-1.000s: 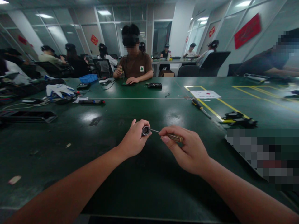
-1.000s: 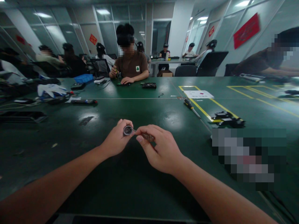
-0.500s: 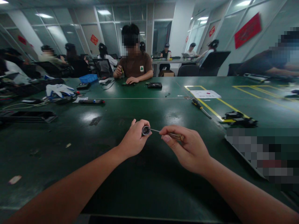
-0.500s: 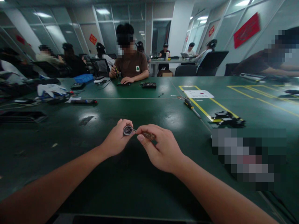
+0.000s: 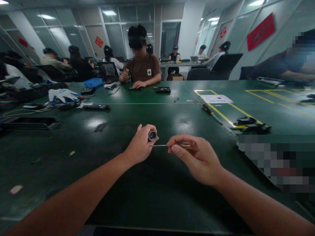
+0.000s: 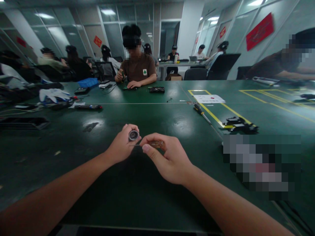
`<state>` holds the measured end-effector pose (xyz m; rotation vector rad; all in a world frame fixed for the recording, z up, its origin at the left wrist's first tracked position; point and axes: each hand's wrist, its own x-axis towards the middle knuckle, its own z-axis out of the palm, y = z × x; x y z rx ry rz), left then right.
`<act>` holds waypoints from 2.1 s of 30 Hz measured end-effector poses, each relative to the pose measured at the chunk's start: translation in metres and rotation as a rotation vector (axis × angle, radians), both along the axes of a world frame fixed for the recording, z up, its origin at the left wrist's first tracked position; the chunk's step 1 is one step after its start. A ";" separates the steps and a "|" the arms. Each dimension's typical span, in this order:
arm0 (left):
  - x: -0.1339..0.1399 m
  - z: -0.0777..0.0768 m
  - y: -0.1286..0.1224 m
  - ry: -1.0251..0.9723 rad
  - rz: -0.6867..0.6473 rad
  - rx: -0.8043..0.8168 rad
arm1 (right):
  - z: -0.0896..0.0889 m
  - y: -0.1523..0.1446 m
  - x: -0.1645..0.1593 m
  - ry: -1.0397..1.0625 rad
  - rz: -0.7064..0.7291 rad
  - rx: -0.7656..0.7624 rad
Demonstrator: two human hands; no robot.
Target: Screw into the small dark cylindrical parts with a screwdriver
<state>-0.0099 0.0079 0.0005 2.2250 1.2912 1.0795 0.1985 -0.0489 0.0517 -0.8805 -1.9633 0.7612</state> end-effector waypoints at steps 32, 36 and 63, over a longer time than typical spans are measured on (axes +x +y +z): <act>0.001 0.004 -0.005 0.024 -0.003 0.001 | -0.006 0.003 -0.001 -0.116 -0.180 0.255; 0.001 0.004 -0.005 0.020 -0.009 0.001 | -0.004 0.003 -0.001 -0.144 -0.179 0.273; 0.000 0.002 -0.003 0.034 -0.037 0.029 | 0.000 0.000 0.001 -0.139 -0.089 0.195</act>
